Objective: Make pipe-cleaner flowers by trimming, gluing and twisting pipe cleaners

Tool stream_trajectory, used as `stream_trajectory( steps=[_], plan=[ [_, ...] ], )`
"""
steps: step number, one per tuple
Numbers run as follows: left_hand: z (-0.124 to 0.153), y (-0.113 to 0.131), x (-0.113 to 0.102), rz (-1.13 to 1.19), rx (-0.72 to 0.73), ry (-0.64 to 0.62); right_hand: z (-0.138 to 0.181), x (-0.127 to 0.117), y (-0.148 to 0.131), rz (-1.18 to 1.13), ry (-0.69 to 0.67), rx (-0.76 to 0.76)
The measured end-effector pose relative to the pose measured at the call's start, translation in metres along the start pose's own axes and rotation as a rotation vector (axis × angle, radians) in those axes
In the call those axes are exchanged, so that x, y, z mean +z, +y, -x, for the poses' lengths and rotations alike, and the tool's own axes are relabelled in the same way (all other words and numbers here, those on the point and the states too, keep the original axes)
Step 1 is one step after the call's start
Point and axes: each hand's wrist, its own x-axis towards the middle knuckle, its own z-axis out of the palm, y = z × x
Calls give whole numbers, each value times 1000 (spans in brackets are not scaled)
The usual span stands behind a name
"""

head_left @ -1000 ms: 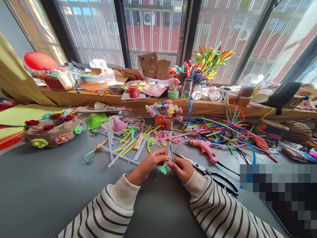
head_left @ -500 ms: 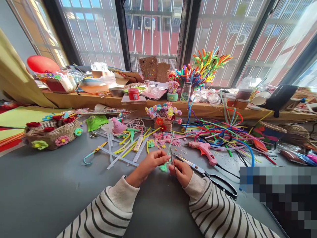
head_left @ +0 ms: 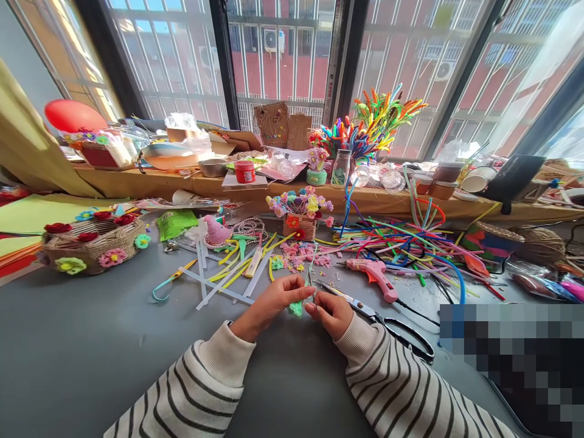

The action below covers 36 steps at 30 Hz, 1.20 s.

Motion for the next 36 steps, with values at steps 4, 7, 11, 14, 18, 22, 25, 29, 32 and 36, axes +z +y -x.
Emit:
stream_trajectory(
  steps=[4, 7, 11, 14, 18, 22, 25, 29, 32, 36],
  plan=[
    [0, 2, 1, 33, -16, 2, -1, 1, 2, 34, 23, 7],
    [3, 5, 1, 111, -11, -27, -1, 1, 1, 26, 28, 20],
    [6, 8, 0, 191, 8, -67, -1, 1, -2, 9, 39, 34],
    [6, 8, 0, 214, 32, -71, -1, 1, -1, -2, 30, 28],
    [4, 6, 0, 205, 5, -59, -1, 2, 2, -32, 13, 26],
    [1, 2, -2, 113, -8, -34, -1, 3, 3, -80, -36, 11],
    [-1, 0, -3, 69, -3, -37, 0, 2, 1, -90, -57, -4],
    [0, -1, -3, 69, 17, -40, 0, 1, -1, -76, -63, -21],
    [0, -1, -2, 57, 10, -36, 0, 1, 0, -71, -63, -24],
    [1, 0, -2, 56, 14, -23, 0, 1, 1, -69, -53, -34]
  ],
)
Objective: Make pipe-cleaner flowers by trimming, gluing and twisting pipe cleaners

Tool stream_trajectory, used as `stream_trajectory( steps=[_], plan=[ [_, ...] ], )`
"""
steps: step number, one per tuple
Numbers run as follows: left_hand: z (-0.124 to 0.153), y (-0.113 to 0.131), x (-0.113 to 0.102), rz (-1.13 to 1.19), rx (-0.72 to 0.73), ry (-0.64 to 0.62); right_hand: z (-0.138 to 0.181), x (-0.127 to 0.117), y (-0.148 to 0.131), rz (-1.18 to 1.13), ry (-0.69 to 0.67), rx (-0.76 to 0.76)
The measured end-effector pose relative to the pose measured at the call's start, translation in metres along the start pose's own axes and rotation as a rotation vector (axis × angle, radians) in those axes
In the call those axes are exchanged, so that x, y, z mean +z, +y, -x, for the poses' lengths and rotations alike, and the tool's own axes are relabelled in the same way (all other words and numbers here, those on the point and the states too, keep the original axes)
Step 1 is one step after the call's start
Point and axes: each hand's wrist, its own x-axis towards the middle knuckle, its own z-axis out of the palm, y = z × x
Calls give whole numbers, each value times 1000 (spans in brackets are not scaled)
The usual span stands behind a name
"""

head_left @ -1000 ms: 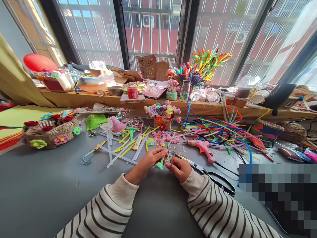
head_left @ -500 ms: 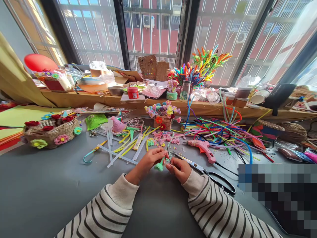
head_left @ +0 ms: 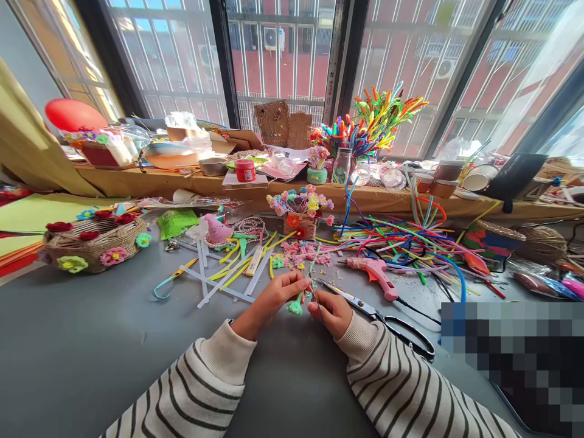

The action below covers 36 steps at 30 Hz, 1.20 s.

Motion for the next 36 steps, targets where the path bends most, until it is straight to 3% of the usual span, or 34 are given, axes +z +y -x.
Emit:
stream_trajectory(
  steps=[20, 29, 36],
  plan=[
    [2, 4, 3, 90, -7, 12, 0, -1, -2, -9, -19, 29],
    [0, 3, 5, -116, 115, 34, 1, -3, -4, -48, -56, -20],
    [0, -1, 4, -255, 174, 66, 0, -1, -2, -79, 0, 1]
  ],
)
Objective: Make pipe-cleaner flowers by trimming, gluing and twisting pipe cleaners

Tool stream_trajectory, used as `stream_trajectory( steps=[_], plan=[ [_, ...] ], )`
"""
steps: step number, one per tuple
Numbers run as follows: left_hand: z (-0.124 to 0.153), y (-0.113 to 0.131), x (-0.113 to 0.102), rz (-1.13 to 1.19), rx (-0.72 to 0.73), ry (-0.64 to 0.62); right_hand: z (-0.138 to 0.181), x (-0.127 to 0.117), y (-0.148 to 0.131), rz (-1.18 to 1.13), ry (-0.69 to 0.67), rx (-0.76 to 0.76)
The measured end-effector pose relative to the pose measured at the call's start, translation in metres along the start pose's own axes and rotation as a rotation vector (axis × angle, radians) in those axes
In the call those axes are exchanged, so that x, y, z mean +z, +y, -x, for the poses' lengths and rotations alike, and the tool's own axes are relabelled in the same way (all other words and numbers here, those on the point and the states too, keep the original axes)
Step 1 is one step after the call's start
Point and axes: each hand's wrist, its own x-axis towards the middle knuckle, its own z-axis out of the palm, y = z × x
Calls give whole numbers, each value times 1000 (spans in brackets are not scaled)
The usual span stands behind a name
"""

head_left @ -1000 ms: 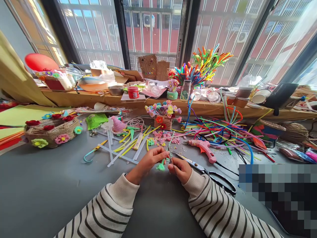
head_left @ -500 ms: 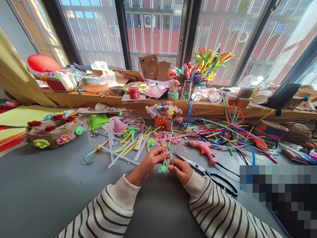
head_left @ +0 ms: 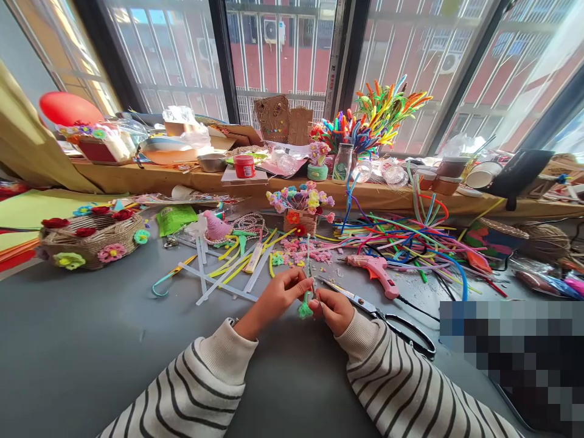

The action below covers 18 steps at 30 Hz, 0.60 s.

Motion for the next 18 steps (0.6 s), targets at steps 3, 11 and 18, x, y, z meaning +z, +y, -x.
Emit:
stream_trajectory(
  steps=[3, 11, 18],
  plan=[
    [0, 2, 0, 16, -7, -6, -1, 1, 1, -14, 22, 7],
    [0, 6, 0, 77, -4, 13, 1, -1, -3, 33, -54, -6],
    [-1, 5, 0, 85, -9, -16, 2, -1, -3, 44, -56, -32]
  ],
)
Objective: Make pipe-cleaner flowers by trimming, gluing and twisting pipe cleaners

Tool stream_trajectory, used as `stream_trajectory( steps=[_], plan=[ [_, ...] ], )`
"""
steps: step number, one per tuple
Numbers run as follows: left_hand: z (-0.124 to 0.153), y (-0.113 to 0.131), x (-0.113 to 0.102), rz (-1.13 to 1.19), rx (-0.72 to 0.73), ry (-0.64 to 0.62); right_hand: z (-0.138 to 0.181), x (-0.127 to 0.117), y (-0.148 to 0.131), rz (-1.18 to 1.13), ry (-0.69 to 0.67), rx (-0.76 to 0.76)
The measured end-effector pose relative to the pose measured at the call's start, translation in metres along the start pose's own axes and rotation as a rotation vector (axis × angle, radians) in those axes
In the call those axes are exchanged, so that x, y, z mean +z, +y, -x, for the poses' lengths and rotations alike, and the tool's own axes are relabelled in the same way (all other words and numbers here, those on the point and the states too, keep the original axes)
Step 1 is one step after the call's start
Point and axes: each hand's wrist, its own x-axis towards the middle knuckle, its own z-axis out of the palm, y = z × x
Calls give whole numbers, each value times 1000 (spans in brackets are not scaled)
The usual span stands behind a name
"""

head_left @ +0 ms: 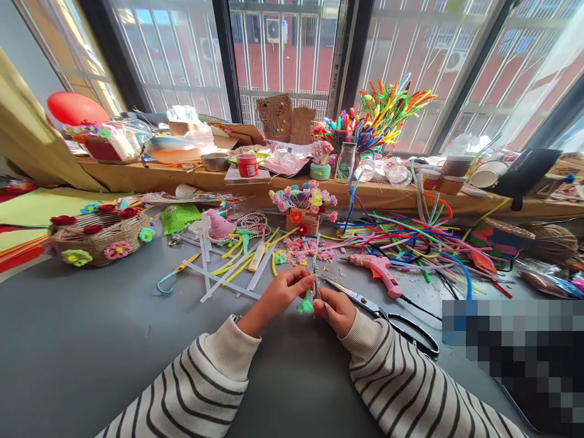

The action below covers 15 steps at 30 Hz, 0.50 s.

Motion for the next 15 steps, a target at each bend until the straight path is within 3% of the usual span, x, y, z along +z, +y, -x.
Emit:
stream_trajectory(
  steps=[8, 15],
  plan=[
    [0, -5, -2, -9, 3, 12, -1, 2, 3, 19, 64, 52],
    [0, -3, -1, 14, -16, -53, 0, 1, 0, -37, 9, 25]
  ],
)
